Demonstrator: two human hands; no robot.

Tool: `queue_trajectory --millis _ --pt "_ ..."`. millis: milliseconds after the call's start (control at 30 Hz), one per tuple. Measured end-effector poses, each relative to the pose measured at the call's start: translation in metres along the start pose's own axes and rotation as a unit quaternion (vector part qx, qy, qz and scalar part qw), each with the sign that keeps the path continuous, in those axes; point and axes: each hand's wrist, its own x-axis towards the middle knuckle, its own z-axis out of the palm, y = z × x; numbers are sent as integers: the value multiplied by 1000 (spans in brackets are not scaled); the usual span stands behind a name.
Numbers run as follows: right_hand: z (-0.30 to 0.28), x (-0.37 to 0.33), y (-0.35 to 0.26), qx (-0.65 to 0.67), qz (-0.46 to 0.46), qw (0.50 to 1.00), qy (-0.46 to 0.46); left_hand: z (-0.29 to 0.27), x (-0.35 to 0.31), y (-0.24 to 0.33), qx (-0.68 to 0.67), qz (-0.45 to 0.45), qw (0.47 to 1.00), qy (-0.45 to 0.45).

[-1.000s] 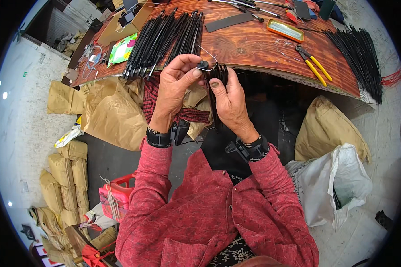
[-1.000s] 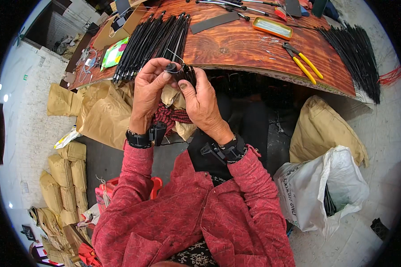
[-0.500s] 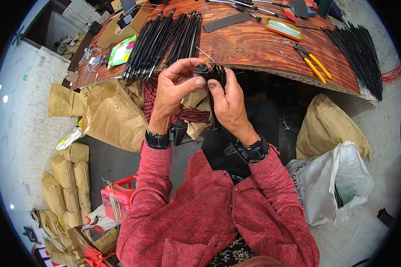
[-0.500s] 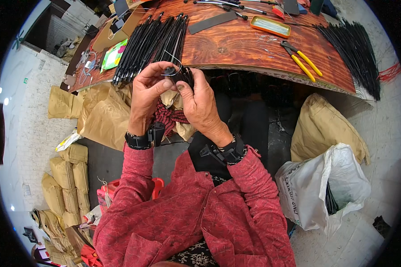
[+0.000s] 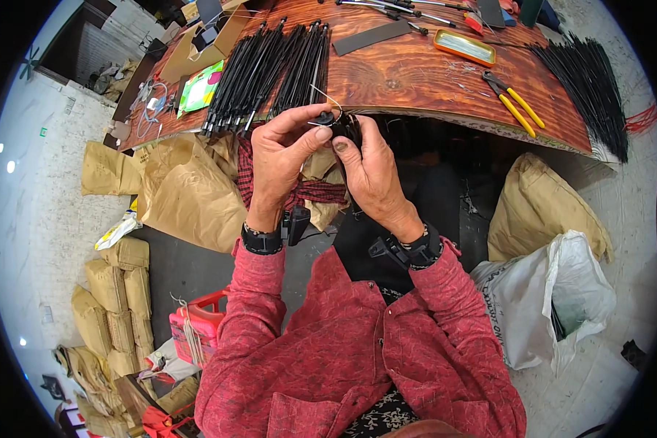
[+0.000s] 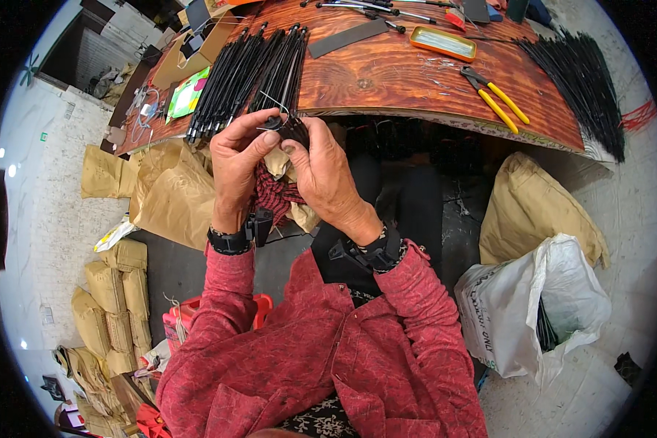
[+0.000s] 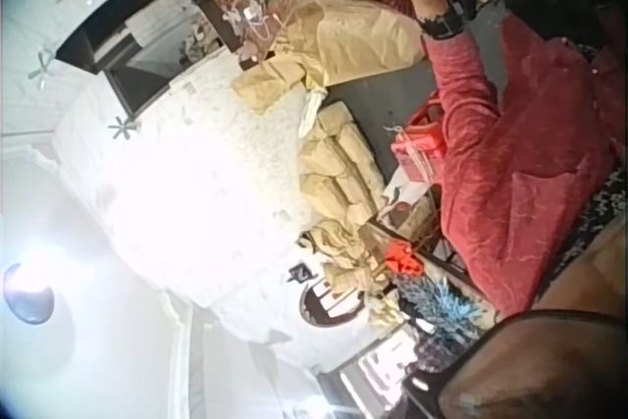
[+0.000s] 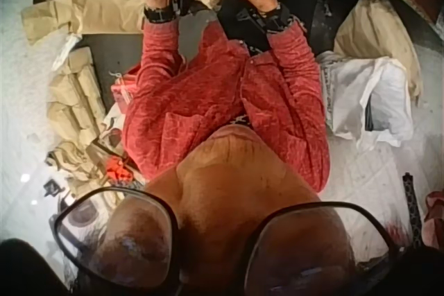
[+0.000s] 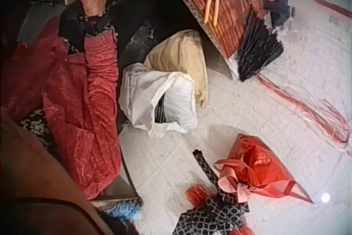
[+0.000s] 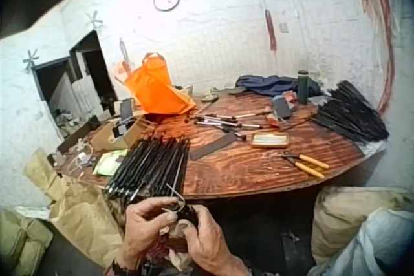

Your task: Bundling and securing groups of black electrical cables using tape.

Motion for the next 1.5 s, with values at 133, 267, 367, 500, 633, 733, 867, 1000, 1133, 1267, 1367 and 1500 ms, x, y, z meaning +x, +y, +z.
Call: queue_trajectory --millis 133,267,367,500,633,733,867,1000,1133,1267,1367,1500 --pt "1 -1 -4 -12 5 1000 3 0 0 3 9 13 1000 -15" --pt "1 -4 -7 -11 30 999 10 -2 0 1 21 16 999 -25" --pt "-2 0 -5 -41 3 999 4 2 0 -2 50 33 998 -11" --pt "-7 -1 -5 -60 42 997 -38 8 -2 -7 72 48 996 27" --pt "-11 0 -1 -49 38 996 -63 7 -4 -11 83 49 994 42" --pt "-14 0 9 10 36 996 -83 8 -4 -11 82 48 995 44" --pt "-16 -2 15 39 30 994 -98 10 -5 -12 65 46 996 49" --pt "-20 -3 13 85 47 989 -113 12 -4 -13 49 41 997 48" --pt "-19 -4 17 102 63 988 -94 12 -4 -14 38 38 997 51" --pt "-16 0 19 10 1 999 -34 11 -3 -15 45 36 997 50" --pt "-13 1 22 -46 -36 998 -3 11 -2 -16 36 27 998 47" --pt "-8 1 21 -60 -49 997 16 11 -1 -13 35 21 999 35"
